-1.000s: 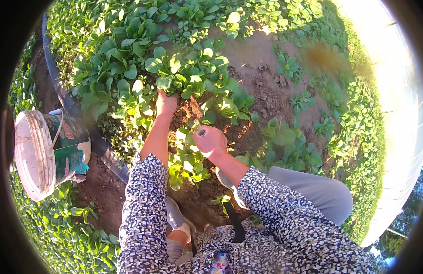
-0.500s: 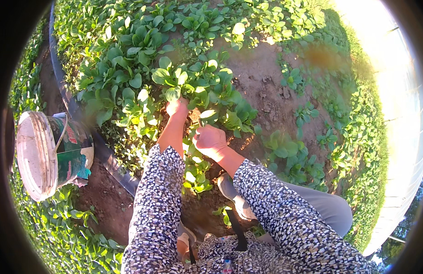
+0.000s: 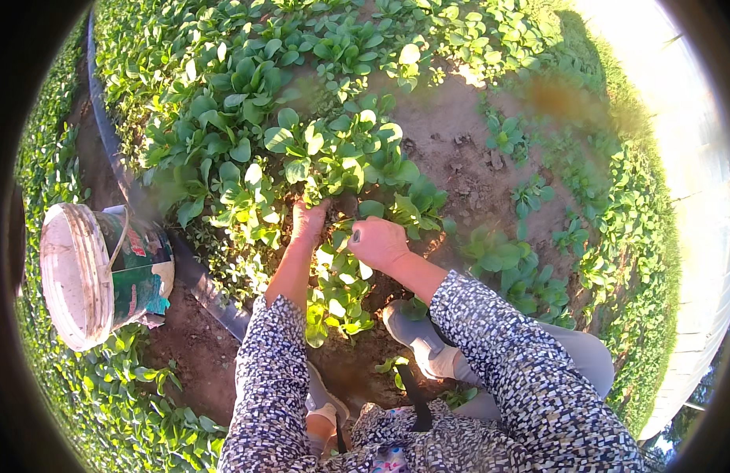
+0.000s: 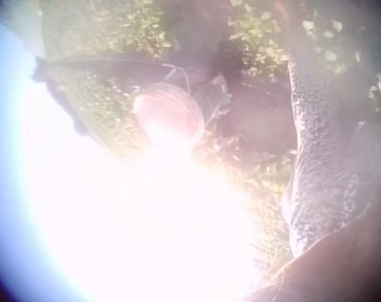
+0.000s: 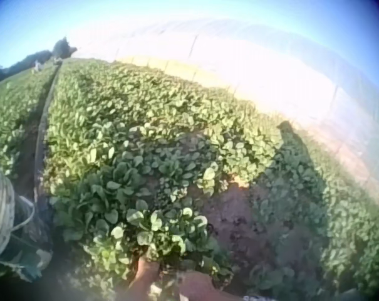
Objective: The person uses a trowel to dig up plants from the soil and places them into a plastic bucket while kneeling between rows of crops in a field.
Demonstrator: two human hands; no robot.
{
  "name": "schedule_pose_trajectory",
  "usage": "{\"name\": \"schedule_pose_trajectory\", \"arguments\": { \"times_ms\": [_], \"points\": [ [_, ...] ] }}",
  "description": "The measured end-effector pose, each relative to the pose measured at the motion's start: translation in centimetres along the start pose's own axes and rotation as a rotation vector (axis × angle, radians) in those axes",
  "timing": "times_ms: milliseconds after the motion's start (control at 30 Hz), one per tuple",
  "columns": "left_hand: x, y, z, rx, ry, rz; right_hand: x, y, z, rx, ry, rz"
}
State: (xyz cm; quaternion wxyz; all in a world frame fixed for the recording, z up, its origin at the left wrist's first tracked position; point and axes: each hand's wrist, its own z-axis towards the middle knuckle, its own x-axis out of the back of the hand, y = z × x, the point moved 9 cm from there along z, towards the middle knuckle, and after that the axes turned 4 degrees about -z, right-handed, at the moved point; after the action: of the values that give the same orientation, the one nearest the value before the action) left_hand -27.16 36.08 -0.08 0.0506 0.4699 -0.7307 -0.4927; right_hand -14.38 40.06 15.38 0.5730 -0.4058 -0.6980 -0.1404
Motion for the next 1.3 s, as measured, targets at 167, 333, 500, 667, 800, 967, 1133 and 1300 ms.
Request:
{"name": "schedule_pose_trajectory", "arguments": {
  "times_ms": [167, 333, 500, 667, 800, 967, 1133, 1300],
  "points": [
    [5.6, 0.4, -5.7, -0.024, 0.291, 0.011, -1.1, 4.4, -0.3, -0.539, -0.297, 1.198],
    [8.5, 2.9, -3.5, -0.228, 0.567, 0.026, -1.8, 1.4, -0.5, -0.421, -0.390, 1.051],
    [10.4, 4.8, 0.2, -0.177, 0.692, 0.530, -0.3, -2.6, 1.7, -0.148, -0.302, 0.322],
    [6.5, 8.9, 3.5, -0.140, 0.545, 1.155, -1.8, -2.9, 2.7, -0.198, -0.184, 0.347],
    [6.2, 7.7, 6.2, -0.077, 0.482, 1.064, -3.3, -3.9, 3.2, -0.168, -0.118, 0.342],
    [4.9, 8.1, 5.0, -0.195, 0.488, 0.864, -2.8, -4.0, 6.2, -0.006, -0.204, 0.065],
    [12.9, 6.5, 5.1, -0.075, 0.559, 0.438, -1.3, -3.5, 4.8, 0.011, -0.298, 0.160],
    [9.6, 3.6, 1.4, 0.086, 0.751, 0.114, -2.0, -0.8, 2.8, 0.058, -0.351, 0.120]
  ]
}}
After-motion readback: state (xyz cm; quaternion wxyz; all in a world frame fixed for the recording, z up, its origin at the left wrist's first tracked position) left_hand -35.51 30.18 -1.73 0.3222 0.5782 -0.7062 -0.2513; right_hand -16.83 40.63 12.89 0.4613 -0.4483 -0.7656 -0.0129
